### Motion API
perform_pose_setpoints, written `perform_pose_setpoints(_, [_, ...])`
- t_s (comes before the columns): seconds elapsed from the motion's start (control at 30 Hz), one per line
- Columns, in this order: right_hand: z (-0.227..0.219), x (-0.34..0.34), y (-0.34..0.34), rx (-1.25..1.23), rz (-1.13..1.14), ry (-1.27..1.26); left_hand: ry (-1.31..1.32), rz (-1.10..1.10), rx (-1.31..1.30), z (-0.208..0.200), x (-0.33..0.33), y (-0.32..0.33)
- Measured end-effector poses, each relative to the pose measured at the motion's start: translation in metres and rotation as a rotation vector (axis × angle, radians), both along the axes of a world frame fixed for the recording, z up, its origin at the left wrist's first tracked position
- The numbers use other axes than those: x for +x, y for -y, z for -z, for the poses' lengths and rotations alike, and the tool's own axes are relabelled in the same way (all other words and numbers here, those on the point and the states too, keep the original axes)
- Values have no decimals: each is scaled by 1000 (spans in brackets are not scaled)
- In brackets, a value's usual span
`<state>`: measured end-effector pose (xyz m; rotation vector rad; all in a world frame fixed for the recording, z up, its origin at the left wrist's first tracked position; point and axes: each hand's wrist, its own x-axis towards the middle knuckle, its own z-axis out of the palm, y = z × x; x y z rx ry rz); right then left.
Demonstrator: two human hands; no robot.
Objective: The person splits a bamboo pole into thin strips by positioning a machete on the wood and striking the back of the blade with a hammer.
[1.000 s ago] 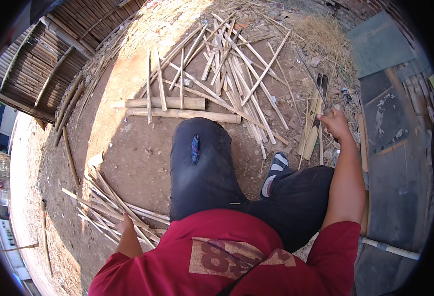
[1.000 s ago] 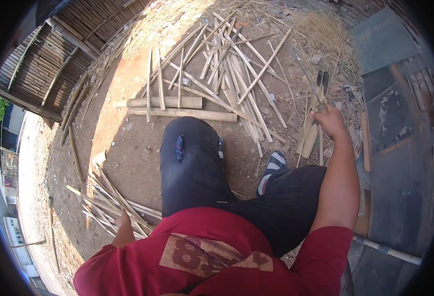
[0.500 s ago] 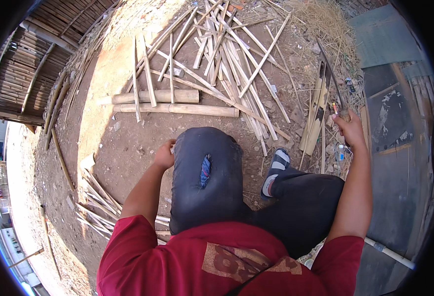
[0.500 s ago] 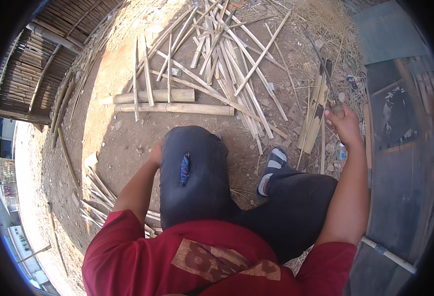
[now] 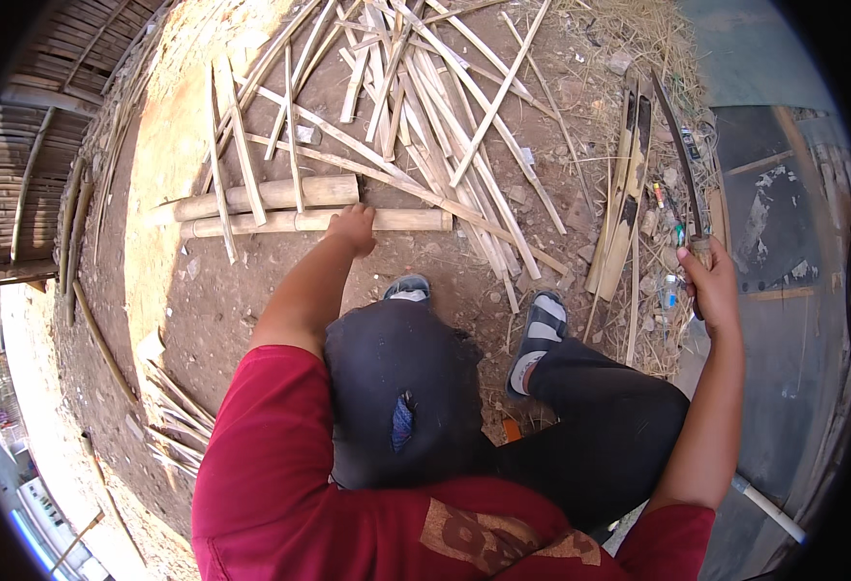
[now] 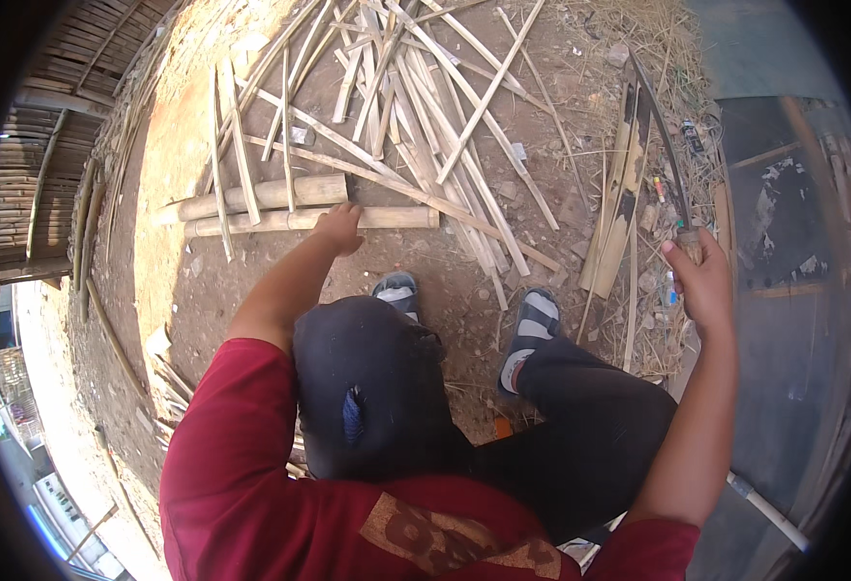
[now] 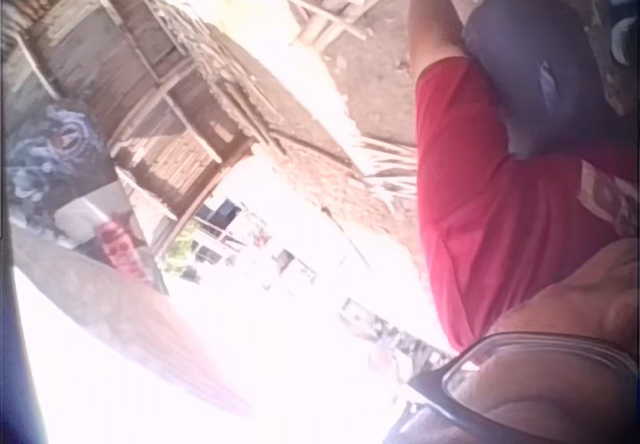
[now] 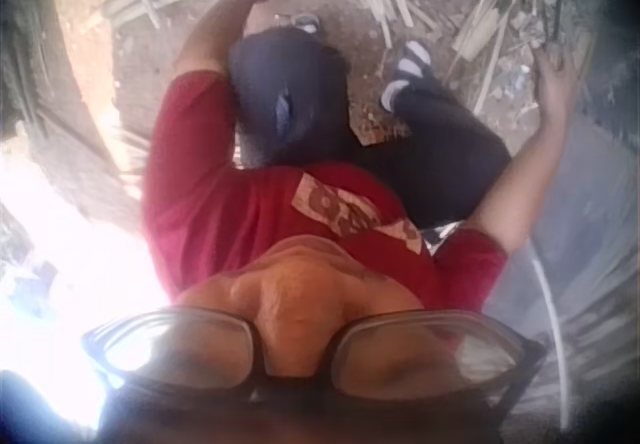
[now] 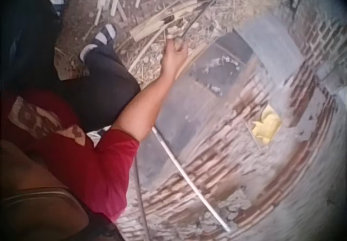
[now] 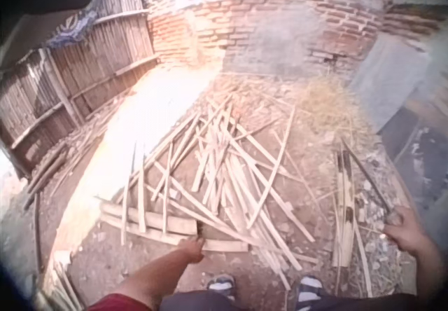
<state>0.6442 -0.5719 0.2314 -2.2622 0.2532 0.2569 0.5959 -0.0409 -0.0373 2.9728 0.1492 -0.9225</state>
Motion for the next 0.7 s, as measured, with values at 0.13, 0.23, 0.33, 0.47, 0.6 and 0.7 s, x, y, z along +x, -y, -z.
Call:
perform_pose_setpoints(0.13, [2, 1, -3, 7, -6, -9, -253, -4, -19, -26, 28, 7])
perform_pose_setpoints(0.23, [5, 7, -7, 27, -32, -5, -139, -40, -124, -12, 43, -6])
perform_pose_setpoints(0.33, [7, 8, -11, 15, -33, 4, 162, -6, 39, -3, 47, -18])
perform_pose_setpoints(0.47, [7, 8, -16, 28, -43, -13, 204, -33, 161, 24, 46, -51])
perform_pose_setpoints(0.6, [11, 8, -18, 22, -51, -36, 165, -8, 198, 29, 48, -60])
perform_pose_setpoints(0.7, [11, 8, -20, 23, -50, -29, 145, 14, 239, 34, 40, -59])
